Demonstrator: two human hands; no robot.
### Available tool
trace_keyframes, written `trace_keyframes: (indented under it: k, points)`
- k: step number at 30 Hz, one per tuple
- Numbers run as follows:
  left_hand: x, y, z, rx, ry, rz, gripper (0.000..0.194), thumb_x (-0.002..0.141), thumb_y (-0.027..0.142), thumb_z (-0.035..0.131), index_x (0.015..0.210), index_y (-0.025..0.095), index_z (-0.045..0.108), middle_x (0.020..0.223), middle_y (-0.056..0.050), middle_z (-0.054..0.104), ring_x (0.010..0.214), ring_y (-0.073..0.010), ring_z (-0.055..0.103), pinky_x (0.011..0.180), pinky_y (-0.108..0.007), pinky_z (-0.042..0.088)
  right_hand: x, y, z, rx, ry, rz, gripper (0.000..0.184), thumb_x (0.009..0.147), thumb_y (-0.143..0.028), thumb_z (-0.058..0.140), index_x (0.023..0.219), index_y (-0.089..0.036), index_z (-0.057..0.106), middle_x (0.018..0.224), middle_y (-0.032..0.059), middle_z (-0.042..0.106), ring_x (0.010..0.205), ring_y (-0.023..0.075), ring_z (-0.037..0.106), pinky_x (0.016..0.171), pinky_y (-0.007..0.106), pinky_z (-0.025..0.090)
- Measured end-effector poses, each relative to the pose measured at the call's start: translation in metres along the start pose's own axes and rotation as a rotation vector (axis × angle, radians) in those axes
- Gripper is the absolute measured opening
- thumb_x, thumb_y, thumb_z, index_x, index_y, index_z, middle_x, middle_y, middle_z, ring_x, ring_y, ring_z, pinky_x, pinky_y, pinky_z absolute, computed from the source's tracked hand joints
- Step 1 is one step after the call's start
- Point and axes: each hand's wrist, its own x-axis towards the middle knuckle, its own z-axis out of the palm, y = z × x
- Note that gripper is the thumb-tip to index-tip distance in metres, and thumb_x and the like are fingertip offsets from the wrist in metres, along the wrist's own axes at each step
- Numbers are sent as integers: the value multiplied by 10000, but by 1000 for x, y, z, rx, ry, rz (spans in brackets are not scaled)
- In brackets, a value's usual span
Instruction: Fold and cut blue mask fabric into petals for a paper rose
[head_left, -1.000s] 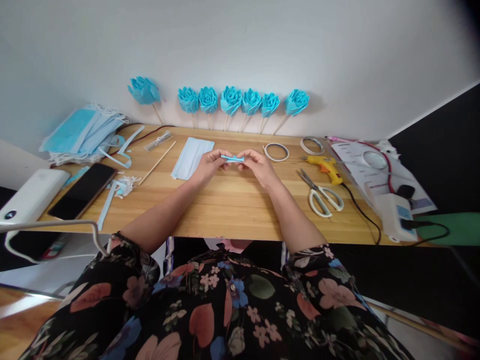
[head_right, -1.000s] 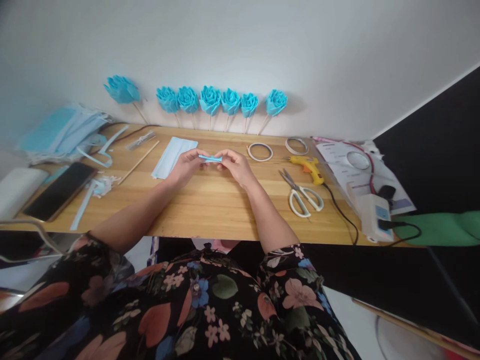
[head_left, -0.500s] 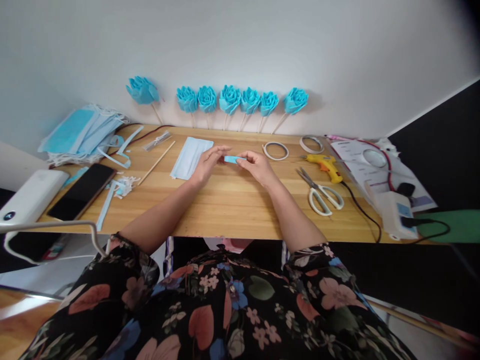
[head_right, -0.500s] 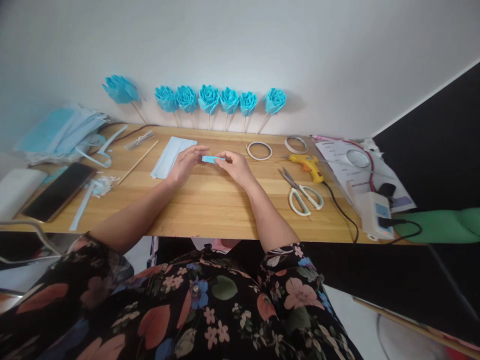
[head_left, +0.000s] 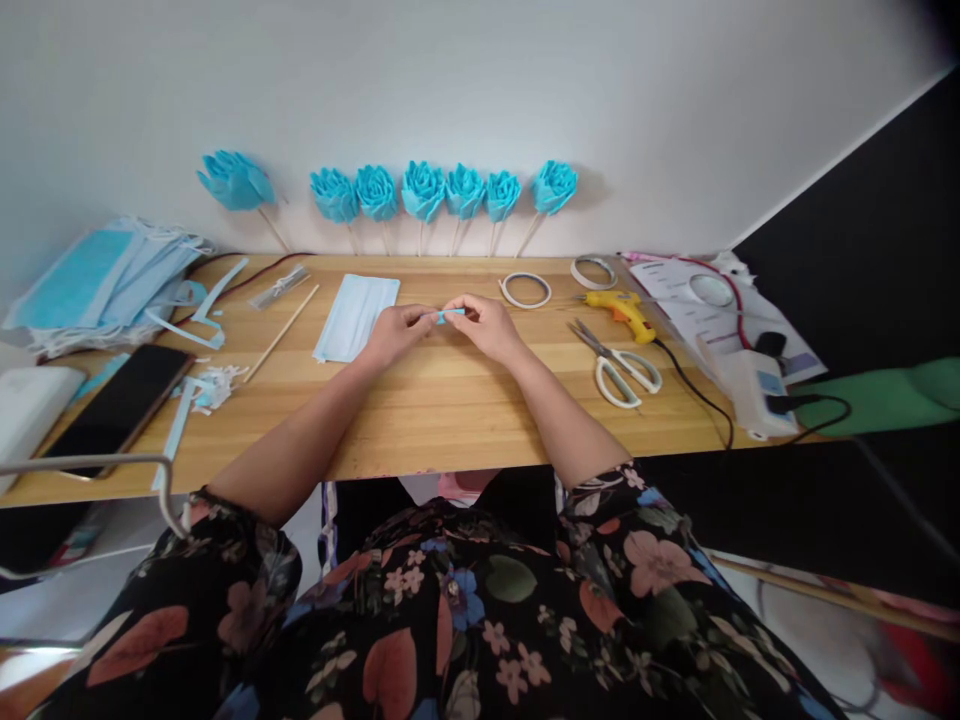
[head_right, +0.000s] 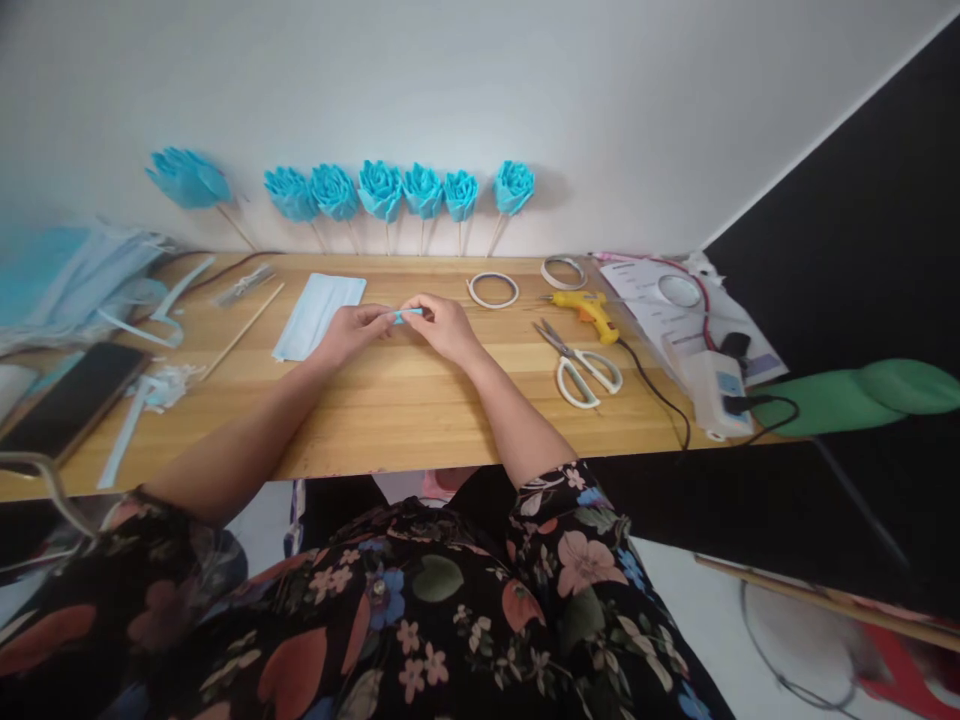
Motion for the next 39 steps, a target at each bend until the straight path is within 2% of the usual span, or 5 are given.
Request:
trace_keyframes:
  k: [8,16,26,33,39]
  points:
    - [3,-3,-3,149,15,42,219,825,364,634,779,182,747,605,4,615,576,-131,471,563,-250,318,3,10,2,-101,-28,-78,194,865,-332,647,980,-214,748,988,36,773,814,167,642,768,284,453]
    - [5,0,2,202,45,42,164,811,312,658,769,177,741,618,2,602,590,-138,465,587,-265,297,4,12,-1,-217,-22,-52,211,879,-395,689,868,-197,761,826,15,741,740,144,587,685,262,363]
    - [10,0,-1,320,0,-13,386,823,536,622,793,159,699,619,4,562,615,-139,452,597,-274,302,6,15,-1,-267,-10,-31,208,894,-359,665,889,-179,770,787,-2,722,698,123,550,653,250,334]
    - [14,-5,1,226,22,-32,425,799,580,628,696,169,606,599,5,544,602,-132,430,588,-280,280,7,16,-2,-276,19,-31,226,894,-367,642,867,-178,763,760,4,709,687,130,550,641,252,332]
    - [14,-6,1,110,48,-58,346,861,473,559,676,179,558,605,3,554,590,-134,461,605,-278,319,7,17,-2,-264,26,-48,251,906,-380,599,882,-180,748,734,2,687,668,136,536,634,262,333]
